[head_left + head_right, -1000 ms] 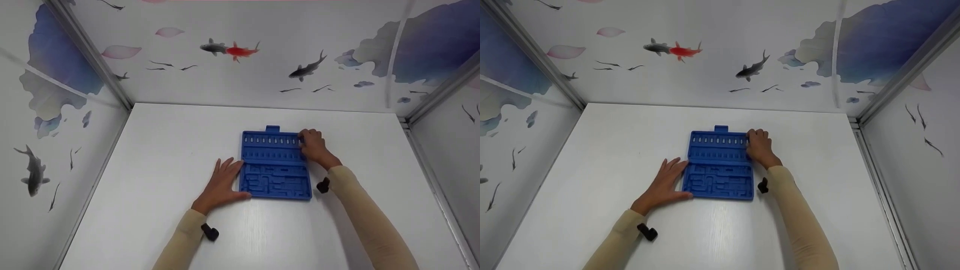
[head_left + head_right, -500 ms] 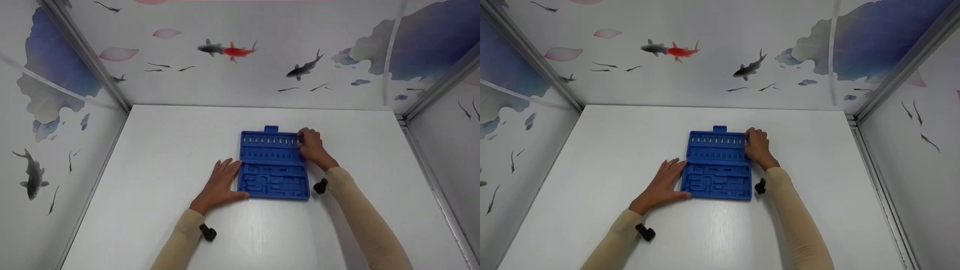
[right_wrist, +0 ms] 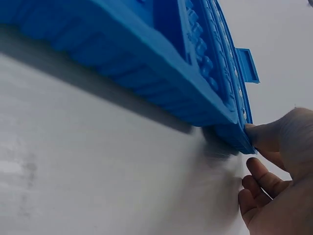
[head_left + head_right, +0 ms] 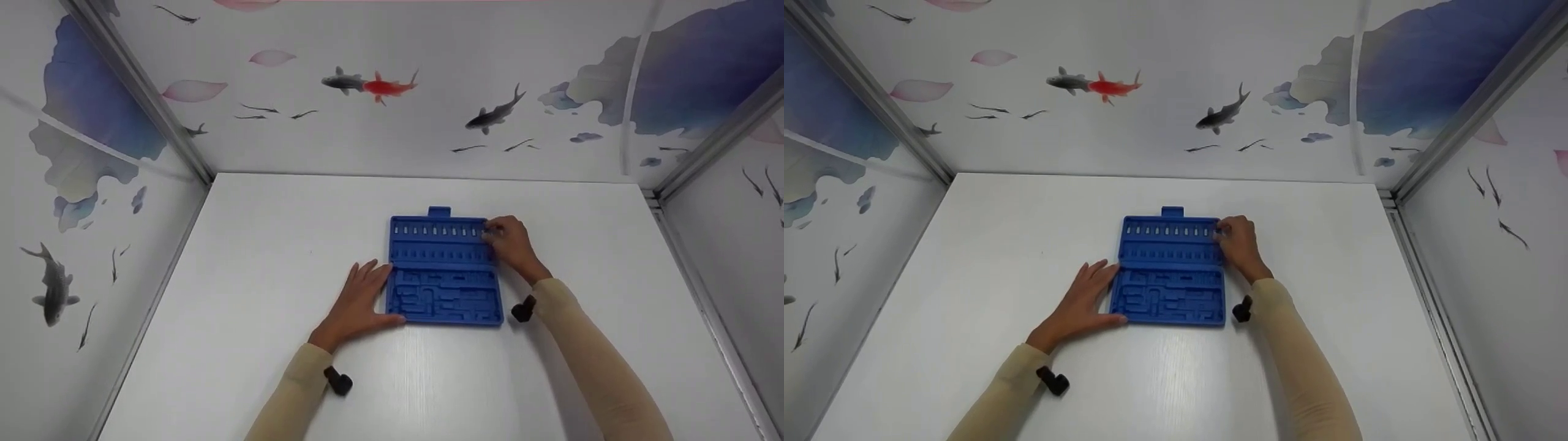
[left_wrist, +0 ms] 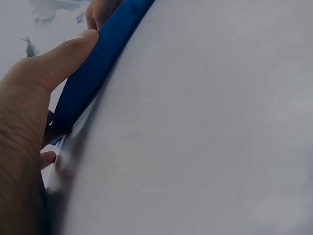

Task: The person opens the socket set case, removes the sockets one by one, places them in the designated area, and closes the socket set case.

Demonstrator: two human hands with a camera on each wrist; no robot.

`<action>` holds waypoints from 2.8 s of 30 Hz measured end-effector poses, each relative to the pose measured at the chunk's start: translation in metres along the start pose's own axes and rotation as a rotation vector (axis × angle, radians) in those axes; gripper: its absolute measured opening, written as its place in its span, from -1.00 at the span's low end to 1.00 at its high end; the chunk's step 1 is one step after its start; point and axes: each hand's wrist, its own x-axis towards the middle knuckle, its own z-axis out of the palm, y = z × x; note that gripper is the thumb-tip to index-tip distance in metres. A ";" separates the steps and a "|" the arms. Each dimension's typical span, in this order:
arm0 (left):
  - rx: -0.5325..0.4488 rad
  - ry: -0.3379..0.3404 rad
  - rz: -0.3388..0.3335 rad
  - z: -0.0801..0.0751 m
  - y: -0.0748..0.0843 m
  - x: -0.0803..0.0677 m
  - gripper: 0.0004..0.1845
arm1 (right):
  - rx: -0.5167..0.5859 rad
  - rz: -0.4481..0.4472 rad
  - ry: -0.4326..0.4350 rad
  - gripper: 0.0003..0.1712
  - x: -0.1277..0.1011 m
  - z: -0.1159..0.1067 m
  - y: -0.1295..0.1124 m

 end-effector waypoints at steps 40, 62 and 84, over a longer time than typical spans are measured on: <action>0.006 0.008 -0.008 0.003 -0.003 -0.001 0.30 | 0.061 0.149 0.297 -0.78 -0.084 -0.023 0.033; -0.011 0.026 -0.001 0.004 -0.003 -0.002 0.31 | -0.060 0.070 0.417 -0.81 -0.088 0.000 0.044; -0.012 0.016 -0.035 0.004 -0.009 -0.006 0.33 | -0.092 -0.147 0.324 -0.75 -0.069 -0.001 0.021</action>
